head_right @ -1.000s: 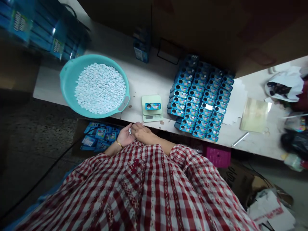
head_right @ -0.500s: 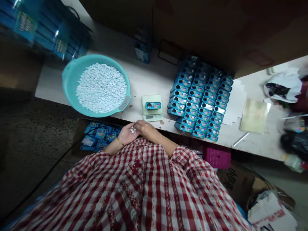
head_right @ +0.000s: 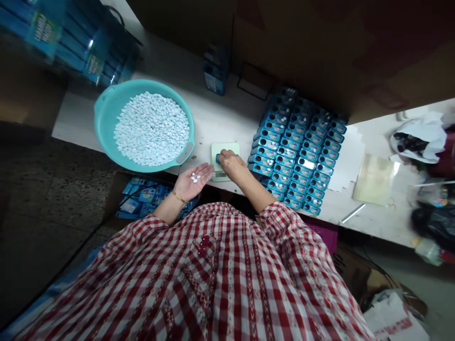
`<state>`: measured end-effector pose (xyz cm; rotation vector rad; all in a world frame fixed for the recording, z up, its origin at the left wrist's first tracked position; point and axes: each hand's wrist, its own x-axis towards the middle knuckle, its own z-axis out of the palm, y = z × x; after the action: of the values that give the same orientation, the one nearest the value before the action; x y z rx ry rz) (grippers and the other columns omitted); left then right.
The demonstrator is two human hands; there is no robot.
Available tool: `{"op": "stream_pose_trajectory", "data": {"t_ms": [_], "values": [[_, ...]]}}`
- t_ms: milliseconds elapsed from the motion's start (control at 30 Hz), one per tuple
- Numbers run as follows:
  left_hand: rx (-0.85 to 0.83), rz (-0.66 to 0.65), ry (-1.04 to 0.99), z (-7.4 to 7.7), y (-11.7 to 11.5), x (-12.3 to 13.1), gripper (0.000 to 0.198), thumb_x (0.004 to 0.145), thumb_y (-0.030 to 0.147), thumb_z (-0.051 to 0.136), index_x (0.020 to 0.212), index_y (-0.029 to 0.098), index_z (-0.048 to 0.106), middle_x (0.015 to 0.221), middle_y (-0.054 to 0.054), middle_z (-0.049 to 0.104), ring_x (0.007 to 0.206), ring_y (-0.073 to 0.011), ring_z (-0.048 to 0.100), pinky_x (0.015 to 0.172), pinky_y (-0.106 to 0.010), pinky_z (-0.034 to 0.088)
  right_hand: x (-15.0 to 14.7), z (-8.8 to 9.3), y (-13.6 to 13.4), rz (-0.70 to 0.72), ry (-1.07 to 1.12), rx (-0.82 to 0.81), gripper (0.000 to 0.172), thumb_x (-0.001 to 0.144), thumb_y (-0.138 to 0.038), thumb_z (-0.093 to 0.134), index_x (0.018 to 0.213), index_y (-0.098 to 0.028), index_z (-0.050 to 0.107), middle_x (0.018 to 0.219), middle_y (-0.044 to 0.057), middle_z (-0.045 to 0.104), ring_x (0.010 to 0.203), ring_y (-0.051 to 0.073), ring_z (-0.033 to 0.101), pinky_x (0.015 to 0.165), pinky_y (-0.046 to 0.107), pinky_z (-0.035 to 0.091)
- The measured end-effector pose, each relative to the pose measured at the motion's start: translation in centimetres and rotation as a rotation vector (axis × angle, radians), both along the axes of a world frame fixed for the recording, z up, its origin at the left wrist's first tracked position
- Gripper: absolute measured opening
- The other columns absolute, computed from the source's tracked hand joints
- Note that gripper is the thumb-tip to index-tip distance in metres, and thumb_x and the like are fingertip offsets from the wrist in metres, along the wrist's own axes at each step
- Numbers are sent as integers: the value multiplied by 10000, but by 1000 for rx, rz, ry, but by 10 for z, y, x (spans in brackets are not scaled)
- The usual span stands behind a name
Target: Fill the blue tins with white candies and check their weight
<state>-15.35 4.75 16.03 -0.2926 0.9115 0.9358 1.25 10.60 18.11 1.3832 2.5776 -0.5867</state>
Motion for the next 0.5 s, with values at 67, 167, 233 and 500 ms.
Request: {"op": "stream_pose_trajectory", "data": {"t_ms": [67, 167, 233, 500], "values": [[-5, 41, 39, -1, -1, -10, 310, 897, 199, 356, 970, 69, 628, 932, -126, 688, 971, -183, 645, 878, -294, 500, 0, -1, -1, 7, 0, 7, 273, 921, -163, 381, 1013, -134, 636, 1028, 112, 594, 943, 208, 509, 727, 286, 413], [-3, 77, 73, -4, -1, -22, 303, 895, 203, 363, 989, 80, 624, 916, -113, 690, 955, -171, 649, 864, -285, 507, 3, -6, -2, -1, 37, 14, 268, 917, -160, 393, 1012, -149, 644, 1033, 106, 596, 947, 202, 511, 737, 283, 413], [3, 79, 75, -5, -2, -25, 297, 892, 204, 370, 989, 83, 624, 919, -111, 689, 960, -170, 647, 865, -284, 506, 6, -9, -2, -33, 82, 14, 257, 906, -155, 415, 998, -159, 656, 1038, 102, 599, 951, 200, 519, 741, 282, 417], [4, 15, 37, -5, -4, -16, 299, 900, 198, 354, 909, 87, 631, 881, -111, 682, 905, -165, 651, 837, -278, 509, -8, 3, -10, -247, 556, 6, 169, 859, -171, 519, 905, -173, 681, 924, 50, 623, 861, 145, 575, 800, 260, 441]]}}
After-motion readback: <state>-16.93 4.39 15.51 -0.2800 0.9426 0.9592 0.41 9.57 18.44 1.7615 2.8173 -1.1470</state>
